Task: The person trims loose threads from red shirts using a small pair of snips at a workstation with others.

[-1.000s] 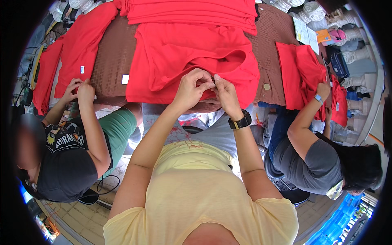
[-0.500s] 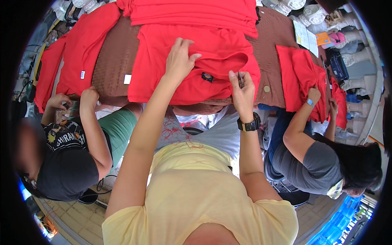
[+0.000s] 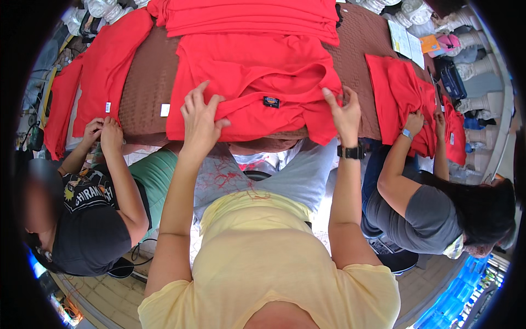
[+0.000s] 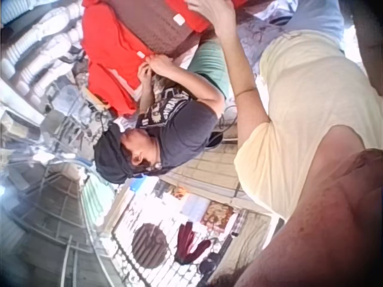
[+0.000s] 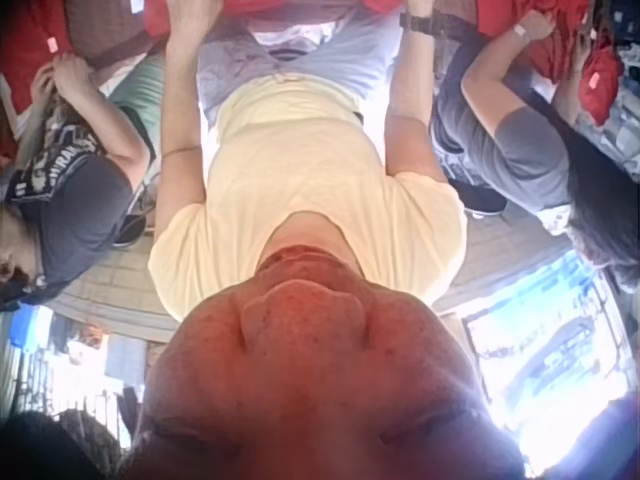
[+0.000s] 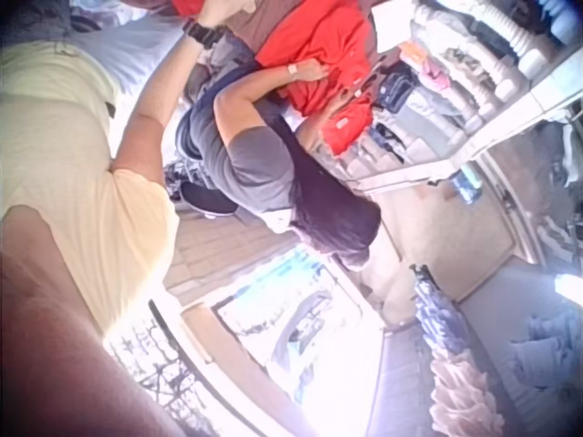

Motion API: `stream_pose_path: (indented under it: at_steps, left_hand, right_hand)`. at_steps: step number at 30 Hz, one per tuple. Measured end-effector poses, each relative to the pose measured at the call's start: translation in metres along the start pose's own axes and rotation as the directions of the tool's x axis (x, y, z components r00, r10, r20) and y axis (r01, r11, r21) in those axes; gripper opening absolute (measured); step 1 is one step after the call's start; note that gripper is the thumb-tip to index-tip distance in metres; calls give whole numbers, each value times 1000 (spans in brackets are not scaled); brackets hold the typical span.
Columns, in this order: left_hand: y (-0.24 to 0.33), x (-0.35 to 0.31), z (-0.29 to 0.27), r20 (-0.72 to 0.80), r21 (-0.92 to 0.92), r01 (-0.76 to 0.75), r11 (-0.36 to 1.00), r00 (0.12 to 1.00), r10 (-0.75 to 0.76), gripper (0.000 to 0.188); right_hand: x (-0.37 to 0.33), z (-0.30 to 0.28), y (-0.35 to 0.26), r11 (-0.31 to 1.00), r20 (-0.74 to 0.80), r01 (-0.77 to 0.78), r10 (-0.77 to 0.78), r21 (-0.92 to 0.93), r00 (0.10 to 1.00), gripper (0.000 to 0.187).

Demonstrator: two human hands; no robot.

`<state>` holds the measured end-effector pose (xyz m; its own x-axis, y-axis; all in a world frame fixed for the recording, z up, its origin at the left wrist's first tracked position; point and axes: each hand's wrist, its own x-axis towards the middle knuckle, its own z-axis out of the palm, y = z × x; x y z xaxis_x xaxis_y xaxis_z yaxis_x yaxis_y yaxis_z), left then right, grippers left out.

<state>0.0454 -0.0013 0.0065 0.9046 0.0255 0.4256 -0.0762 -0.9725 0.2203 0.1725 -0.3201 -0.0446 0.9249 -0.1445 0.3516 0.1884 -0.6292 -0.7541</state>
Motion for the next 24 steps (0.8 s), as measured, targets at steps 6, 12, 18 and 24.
stream_pose_path:
  at_steps: [6,12,18,24]
  left_hand:
    - [-43,1,-54,173,-669,234,705,972,-158,19]
    - [-89,54,-25,-83,-614,260,745,918,-389,35]
    - [-144,44,16,-58,-584,343,736,886,-460,40]
    - [-122,33,1,161,-293,654,697,753,-638,52]
  right_hand:
    - [16,-34,-27,867,139,-211,165,452,976,13]
    - [70,-3,-38,957,52,51,-69,287,996,16]
    - [73,17,-29,995,152,-1,-13,96,988,25]
    - [71,43,-15,989,78,-2,-10,147,997,34]
